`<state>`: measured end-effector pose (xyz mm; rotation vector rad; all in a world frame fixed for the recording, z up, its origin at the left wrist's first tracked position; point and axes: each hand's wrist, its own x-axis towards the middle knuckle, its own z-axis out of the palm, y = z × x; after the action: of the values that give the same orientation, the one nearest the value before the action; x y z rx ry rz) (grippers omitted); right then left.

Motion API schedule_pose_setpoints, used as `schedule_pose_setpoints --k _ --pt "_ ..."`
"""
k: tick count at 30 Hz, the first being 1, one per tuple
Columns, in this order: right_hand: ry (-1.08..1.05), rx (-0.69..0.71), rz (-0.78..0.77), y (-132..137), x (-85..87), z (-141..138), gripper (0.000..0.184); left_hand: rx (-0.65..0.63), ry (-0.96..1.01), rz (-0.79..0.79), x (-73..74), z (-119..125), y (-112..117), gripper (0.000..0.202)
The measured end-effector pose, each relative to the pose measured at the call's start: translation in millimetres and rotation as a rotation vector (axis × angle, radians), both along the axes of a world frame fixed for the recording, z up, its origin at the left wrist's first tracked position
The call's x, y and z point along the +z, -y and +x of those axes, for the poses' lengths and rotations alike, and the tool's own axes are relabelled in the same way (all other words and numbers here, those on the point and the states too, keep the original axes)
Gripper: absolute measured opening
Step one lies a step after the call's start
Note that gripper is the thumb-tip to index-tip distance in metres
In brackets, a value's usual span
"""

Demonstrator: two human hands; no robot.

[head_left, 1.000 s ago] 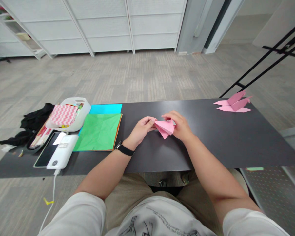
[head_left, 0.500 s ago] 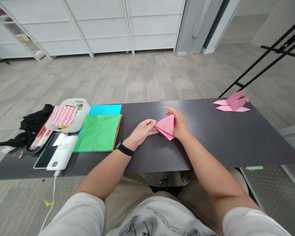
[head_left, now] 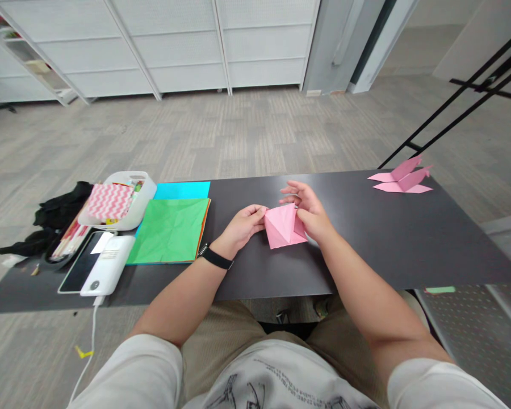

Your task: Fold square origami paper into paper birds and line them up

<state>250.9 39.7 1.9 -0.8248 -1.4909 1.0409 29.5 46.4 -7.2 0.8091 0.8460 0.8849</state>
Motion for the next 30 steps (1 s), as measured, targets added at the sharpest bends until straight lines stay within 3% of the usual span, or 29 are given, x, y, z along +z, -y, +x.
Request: schedule_pose_setpoints --k 6,11,16,19,22,25,27,30 --pt "-0.056 -0.009 -0.134 -4.3 3.4 4.5 0.078 0.061 -0.071 0.073 -1.6 -0.2 -1.5 0.049" --pt "-0.056 0.022 -0.229 -7.8 1.2 7.7 0.051 0.163 -0.144 0.205 -1.4 -1.9 -3.2 0.038" --pt "0.130 0.052 -0.269 -0.4 5.5 2.9 0.040 0.241 -0.249 0.462 6.5 -4.0 0.4 0.032" --pt "0.278 0.041 -0.158 5.7 12.3 0.2 0.030 0.293 -0.336 0.594 11.9 -5.9 5.6 0.033" --pt "0.374 -0.041 0.078 9.7 18.5 -1.0 0.021 0.333 -0.381 0.742 18.5 -8.8 11.5 0.037" --pt "0.389 -0.146 0.276 12.7 22.6 -1.7 0.017 0.316 -0.429 0.906 27.4 -12.0 15.9 0.034" --pt "0.383 -0.193 0.354 14.4 24.2 -2.1 0.015 0.301 -0.496 1.018 33.5 -13.6 17.5 0.022" --pt "0.366 -0.209 0.427 16.8 26.0 -2.8 0.011 0.325 -0.529 1.145 39.5 -14.6 19.1 0.023"
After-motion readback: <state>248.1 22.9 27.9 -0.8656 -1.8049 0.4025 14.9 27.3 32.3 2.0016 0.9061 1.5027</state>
